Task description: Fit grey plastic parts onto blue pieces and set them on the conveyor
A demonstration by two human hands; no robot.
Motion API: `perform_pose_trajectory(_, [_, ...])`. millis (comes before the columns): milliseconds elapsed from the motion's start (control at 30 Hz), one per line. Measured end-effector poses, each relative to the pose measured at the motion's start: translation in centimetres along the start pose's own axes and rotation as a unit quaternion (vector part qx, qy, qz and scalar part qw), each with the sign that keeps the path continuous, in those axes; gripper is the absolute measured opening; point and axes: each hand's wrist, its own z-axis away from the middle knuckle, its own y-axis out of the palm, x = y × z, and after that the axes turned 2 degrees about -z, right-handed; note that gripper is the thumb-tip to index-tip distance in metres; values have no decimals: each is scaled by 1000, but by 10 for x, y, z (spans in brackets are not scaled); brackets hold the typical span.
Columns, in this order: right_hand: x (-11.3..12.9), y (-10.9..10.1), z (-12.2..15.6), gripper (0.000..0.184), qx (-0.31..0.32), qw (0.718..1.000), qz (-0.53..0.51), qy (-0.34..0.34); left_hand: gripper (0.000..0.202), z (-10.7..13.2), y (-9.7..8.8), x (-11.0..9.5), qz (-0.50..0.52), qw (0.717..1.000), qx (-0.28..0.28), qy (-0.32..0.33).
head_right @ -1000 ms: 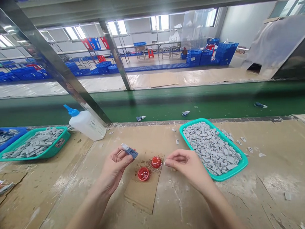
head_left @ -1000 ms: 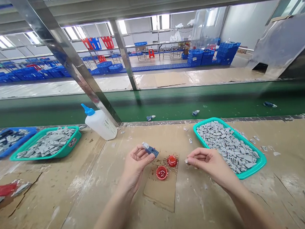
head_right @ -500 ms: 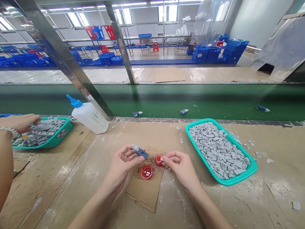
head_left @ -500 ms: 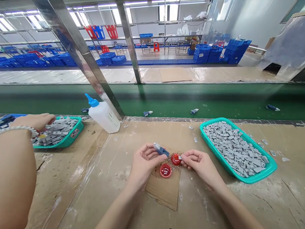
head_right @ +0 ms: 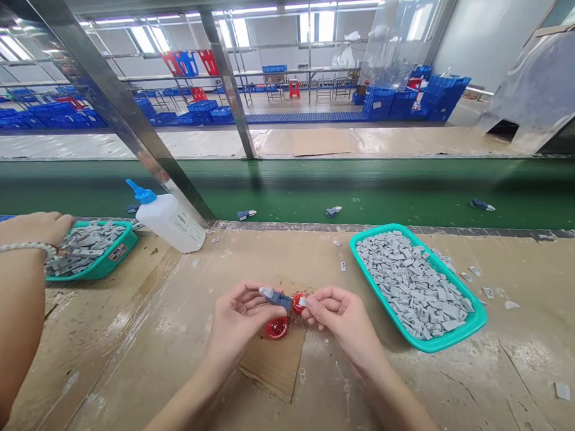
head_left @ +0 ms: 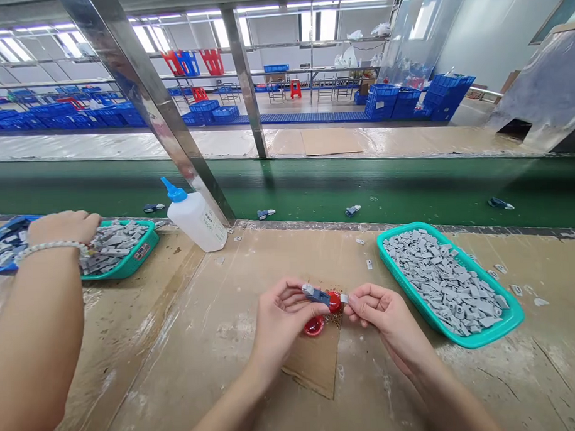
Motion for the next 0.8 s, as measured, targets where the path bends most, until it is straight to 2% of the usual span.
perform_pose_trajectory(200, [1,10,4,24,32,999,-17,9,27,8,7,1,1,1000,23,16])
perform_pose_trajectory(400, [-4,11,2,28,43,999,12,14,25,11,9,4,17,999,29,-7])
perform_pose_trajectory(600, [-12,7,-1,32,91,995,-6,49,20,13,11,6,14,999,31,22])
perform_pose_trajectory(800, [-7,5,5,33,148,986,-24,71,14,13,14,4,45,997,49,27])
